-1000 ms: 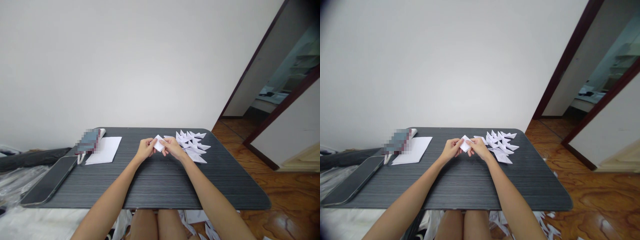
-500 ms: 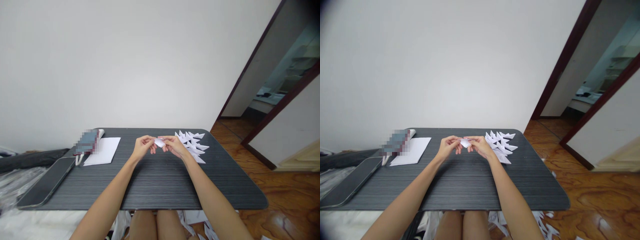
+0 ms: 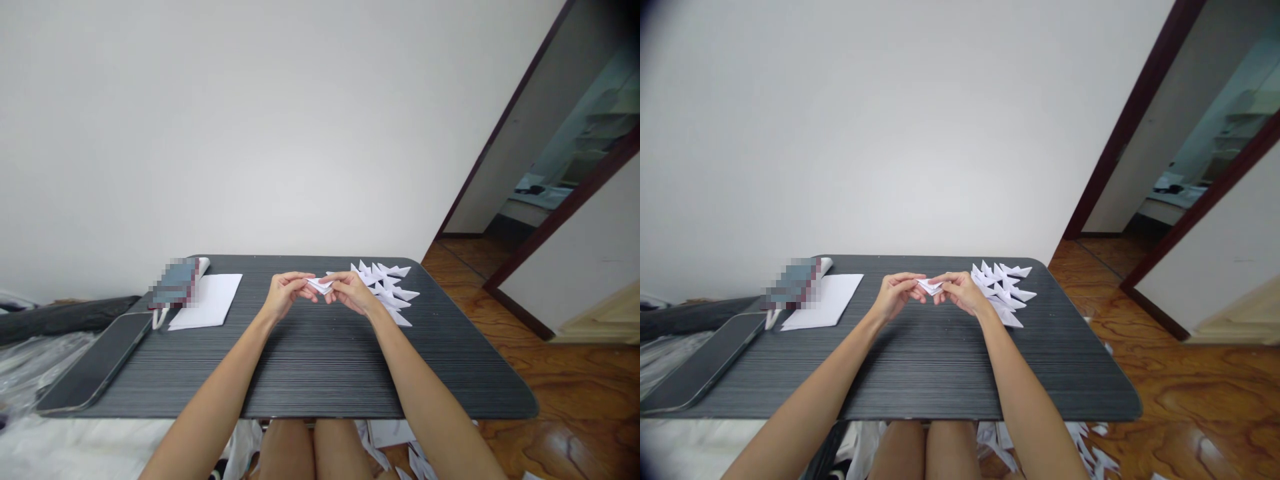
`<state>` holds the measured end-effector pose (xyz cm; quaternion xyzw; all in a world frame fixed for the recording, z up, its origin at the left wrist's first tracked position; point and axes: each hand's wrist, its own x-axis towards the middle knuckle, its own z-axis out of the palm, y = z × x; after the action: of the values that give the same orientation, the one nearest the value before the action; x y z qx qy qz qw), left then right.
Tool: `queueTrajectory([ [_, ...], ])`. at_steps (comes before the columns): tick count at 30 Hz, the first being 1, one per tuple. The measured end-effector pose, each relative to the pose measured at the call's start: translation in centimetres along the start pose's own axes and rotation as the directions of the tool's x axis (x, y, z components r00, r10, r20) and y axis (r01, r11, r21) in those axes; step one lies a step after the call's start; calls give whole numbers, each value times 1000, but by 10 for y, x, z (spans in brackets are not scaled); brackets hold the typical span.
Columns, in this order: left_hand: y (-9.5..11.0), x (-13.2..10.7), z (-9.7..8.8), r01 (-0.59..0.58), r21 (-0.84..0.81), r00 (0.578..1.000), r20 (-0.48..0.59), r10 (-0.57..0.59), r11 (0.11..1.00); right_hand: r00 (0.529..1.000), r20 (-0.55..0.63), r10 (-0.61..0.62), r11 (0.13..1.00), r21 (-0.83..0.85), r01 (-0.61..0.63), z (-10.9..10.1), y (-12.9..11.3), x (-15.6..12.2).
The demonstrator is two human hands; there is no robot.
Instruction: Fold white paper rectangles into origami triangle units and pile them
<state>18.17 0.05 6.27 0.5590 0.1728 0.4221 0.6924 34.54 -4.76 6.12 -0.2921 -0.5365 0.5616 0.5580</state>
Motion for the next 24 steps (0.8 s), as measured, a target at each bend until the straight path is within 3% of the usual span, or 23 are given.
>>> queueTrajectory([
  [5,-1,4,-1,21,18,1000,23,-22,1000,999,-23,-28,978,-207,22,-5,2,1],
  [9,-6,5,-2,73,161,997,14,-76,984,999,-22,-48,925,-379,36,-5,1,1],
  [13,-11,5,-4,63,268,998,-23,-59,961,998,12,-68,869,-491,65,-1,-3,-1],
  [18,-15,5,-3,-31,398,996,-65,62,917,999,35,-41,876,-479,53,0,-5,-3],
  [24,-19,3,-4,-162,554,967,-77,244,817,988,-155,-6,939,-340,-48,-5,3,2],
])
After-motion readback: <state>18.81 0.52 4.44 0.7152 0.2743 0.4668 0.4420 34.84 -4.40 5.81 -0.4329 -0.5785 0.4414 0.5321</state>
